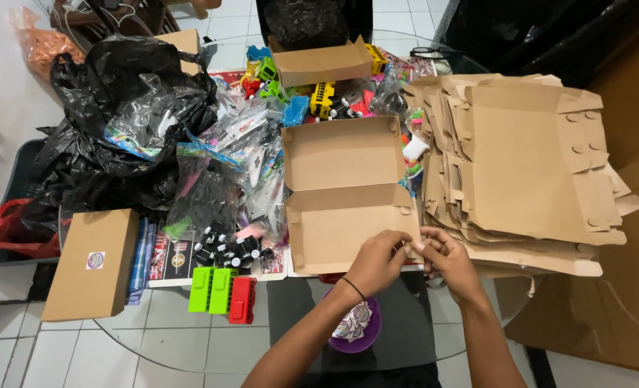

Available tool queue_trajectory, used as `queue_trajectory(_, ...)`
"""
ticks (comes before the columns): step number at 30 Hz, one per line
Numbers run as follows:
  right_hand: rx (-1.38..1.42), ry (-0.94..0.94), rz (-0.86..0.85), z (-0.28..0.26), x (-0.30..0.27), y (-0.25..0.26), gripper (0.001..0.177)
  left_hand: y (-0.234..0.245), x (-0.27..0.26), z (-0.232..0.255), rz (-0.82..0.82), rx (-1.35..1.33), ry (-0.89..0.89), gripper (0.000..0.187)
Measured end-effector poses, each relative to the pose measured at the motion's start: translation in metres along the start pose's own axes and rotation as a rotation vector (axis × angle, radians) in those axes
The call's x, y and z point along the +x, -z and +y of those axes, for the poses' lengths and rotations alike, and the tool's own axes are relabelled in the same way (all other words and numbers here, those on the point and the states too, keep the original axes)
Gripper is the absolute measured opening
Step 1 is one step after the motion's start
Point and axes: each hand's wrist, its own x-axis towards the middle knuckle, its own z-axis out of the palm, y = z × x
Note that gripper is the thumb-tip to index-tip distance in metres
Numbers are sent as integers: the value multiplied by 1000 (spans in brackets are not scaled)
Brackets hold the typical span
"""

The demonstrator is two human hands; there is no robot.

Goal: Folding cardboard boxes and packing small toy buses into them at a workspace.

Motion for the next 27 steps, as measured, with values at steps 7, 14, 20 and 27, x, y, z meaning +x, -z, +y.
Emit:
queue_trajectory(7,102,-23,-70,-11,-7,-9,48,-2,-4,1,72,-52,7,20)
queue_trajectory(14,153,-36,-115,-2,-3,-6,49,2,-6,2,93,-122,29,20)
queue_trajectory(20,149,-26,-122,0,-5,-7,46,0,-9,3,105,-191,89,21)
queue_trajectory(27,109,0,-119,-1,-5,-10,44,-5,-8,-1,126,-227,88,18)
